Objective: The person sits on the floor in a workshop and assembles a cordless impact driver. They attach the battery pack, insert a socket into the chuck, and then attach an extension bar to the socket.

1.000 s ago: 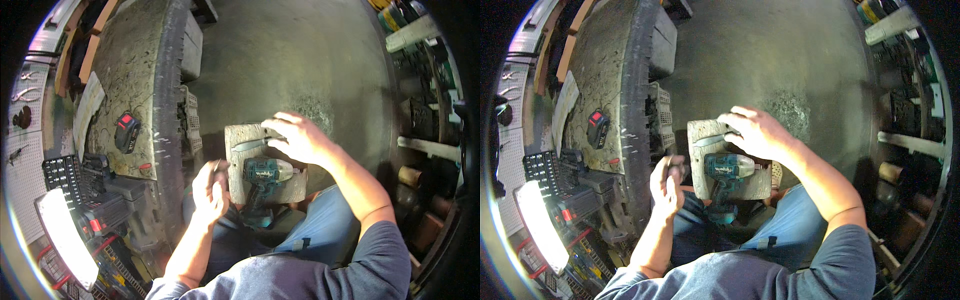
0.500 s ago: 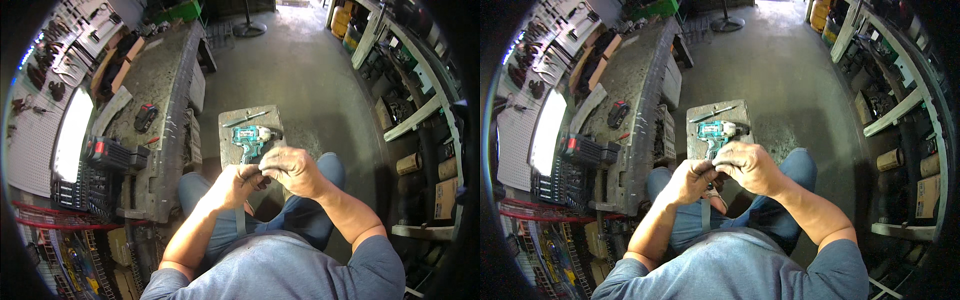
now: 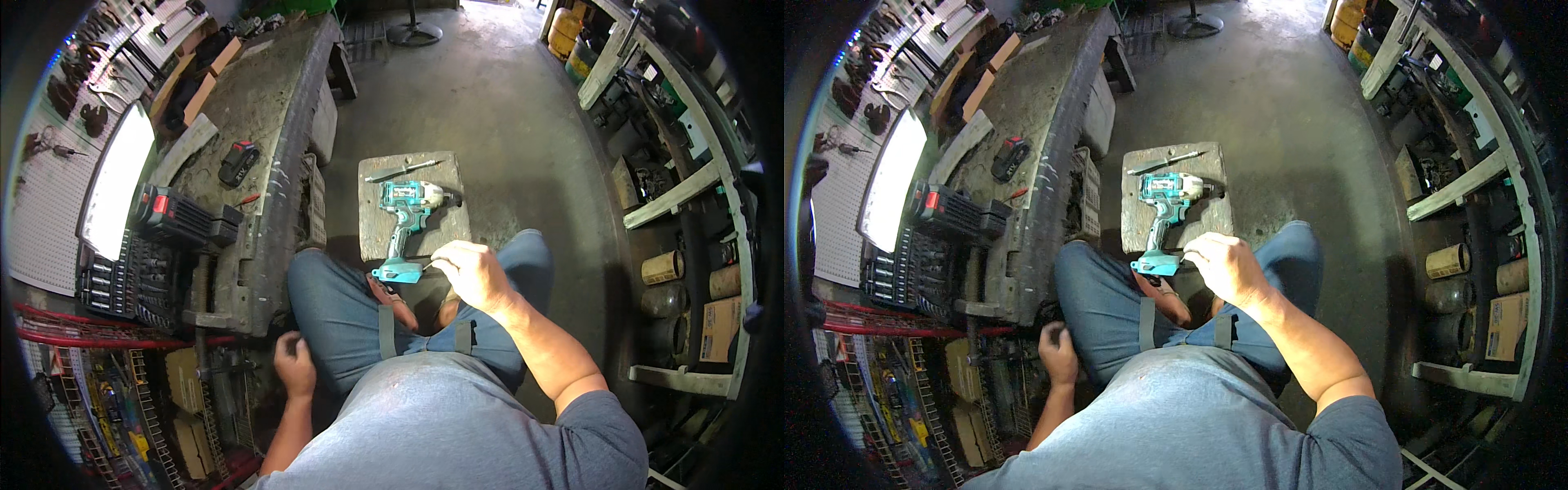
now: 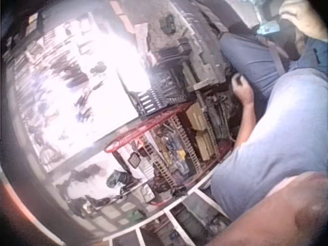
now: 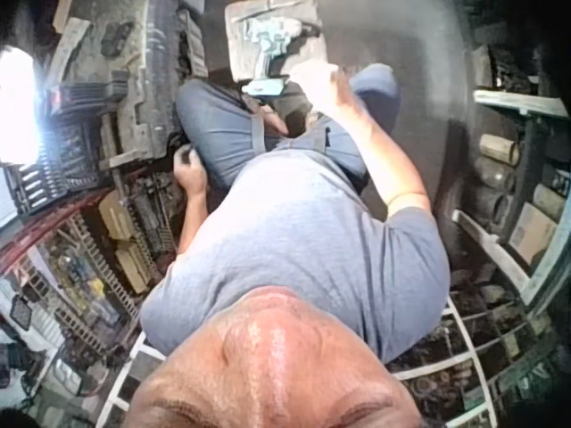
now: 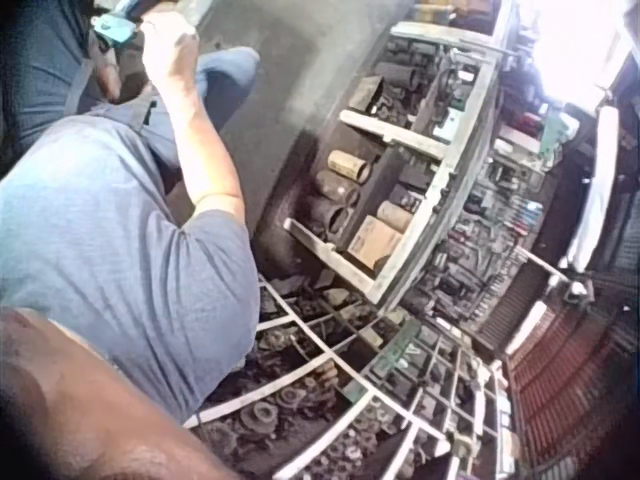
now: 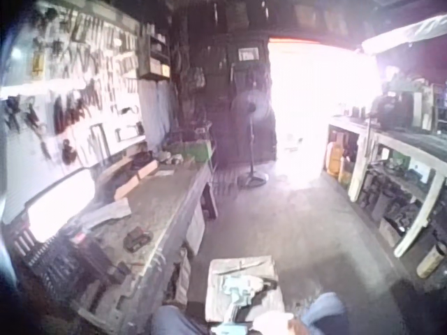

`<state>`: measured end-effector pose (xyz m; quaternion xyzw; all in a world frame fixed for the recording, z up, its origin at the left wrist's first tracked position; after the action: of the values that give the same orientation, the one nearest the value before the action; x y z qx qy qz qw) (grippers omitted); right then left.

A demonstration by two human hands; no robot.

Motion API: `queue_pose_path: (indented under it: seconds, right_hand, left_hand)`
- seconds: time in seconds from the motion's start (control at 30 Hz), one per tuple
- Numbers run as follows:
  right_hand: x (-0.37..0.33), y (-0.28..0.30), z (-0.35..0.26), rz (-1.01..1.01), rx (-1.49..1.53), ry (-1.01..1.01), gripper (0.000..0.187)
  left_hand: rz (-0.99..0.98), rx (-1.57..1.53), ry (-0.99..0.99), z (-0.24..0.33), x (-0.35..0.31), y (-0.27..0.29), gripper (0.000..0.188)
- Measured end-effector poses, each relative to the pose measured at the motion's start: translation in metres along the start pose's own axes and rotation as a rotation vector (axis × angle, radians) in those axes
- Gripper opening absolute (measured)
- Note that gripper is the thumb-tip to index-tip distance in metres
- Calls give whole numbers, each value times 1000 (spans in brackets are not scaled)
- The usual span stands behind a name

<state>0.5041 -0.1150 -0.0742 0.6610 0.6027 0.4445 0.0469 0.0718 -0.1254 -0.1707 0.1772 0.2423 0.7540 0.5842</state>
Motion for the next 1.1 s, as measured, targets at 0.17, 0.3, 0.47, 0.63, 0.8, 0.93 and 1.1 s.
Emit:
queue_pose_path:
  seconds: [0.17,0.3,0.47,0.63,0.8,0.93,1.1]
  right_hand:
    - [5,0,7,-146,8,9,9]
    - [8,2,6,-205,26,118,9]
    - [9,1,7,-215,59,155,13]
    - [5,-9,5,-249,-75,141,10]
    - [-2,-19,-7,-274,-194,22,11]
    - [-4,-19,-11,-262,-234,73,13]
    - [-5,-17,-11,-381,-178,27,17]
  left_hand:
    - [-945,743,638,-125,-113,60,37]
    - [-1002,678,827,-156,-162,69,37]
    - [-973,622,889,-156,-162,70,37]
    - [-1005,638,900,-160,-156,73,37]
    - [-1271,909,855,-116,-104,79,38]
    - [-629,1045,373,1,9,65,31]
    - [-419,240,-544,145,48,-43,51]
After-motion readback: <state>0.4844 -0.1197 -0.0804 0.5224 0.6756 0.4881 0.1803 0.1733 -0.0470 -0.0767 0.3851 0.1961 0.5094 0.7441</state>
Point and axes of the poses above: each hand's wrist, its own x-axis towards the middle knuckle, its own y-axis out of the back of the hand, z = x × y, the point moved 1 cm from there along x, towards the middle knuckle, and after that the axes turned 14 degrees about y, right-handed, at the moved point
